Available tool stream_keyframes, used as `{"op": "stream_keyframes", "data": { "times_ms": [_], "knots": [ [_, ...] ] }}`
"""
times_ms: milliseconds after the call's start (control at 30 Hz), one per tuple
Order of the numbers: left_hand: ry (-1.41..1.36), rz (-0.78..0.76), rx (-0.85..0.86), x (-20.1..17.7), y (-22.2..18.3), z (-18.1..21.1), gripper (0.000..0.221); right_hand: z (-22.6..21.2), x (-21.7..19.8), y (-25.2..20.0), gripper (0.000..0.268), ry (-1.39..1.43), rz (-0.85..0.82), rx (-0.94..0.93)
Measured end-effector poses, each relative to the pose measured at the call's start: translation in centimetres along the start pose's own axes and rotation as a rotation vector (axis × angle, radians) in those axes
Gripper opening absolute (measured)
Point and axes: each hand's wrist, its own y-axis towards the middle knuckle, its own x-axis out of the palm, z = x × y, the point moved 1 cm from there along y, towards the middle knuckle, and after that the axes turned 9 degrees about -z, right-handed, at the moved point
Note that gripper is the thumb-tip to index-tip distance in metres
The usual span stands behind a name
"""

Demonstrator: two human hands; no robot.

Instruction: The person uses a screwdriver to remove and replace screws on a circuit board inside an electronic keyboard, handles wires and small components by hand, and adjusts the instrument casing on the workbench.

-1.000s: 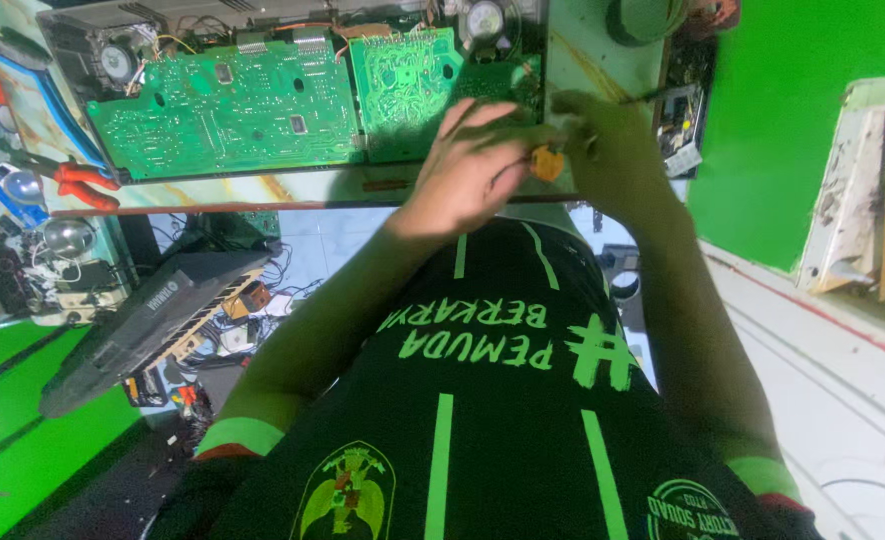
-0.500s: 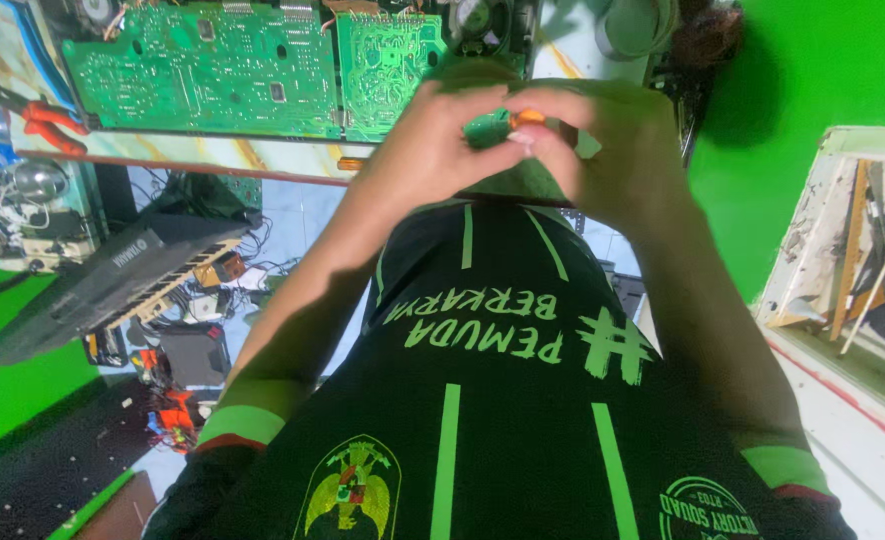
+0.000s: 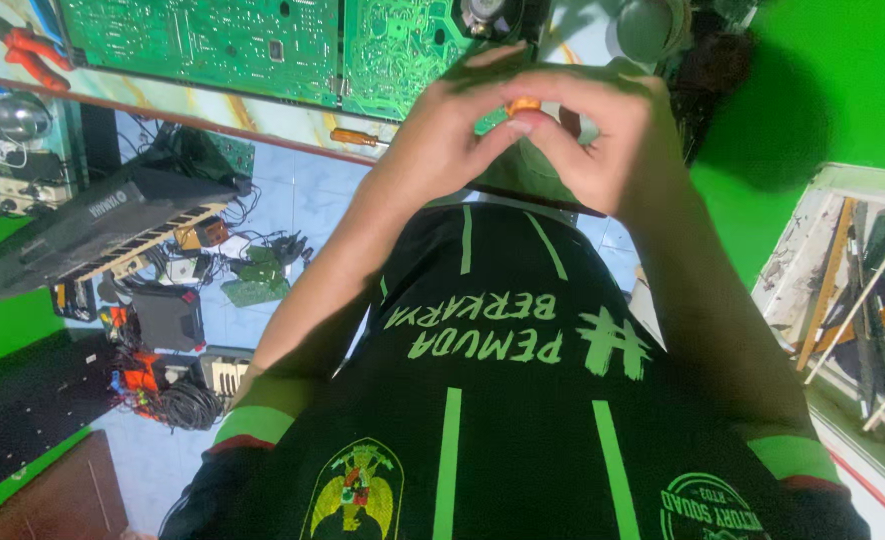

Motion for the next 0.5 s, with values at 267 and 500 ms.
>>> {"op": "stream_keyframes", "data": {
  "times_ms": [267,500],
  "knots": [
    [0.124,0.001,0.085,0.5,-1.1,0.2,0.032,-1.7,-0.2,-0.6,0.034,0.287,-0.085,0.118],
    [0.114,0.061,0.065,0.3,-0.6,-0.1,0.032,-1.8,0.4,0.1,0.022,-0.006,0.052,0.057]
  ]
}}
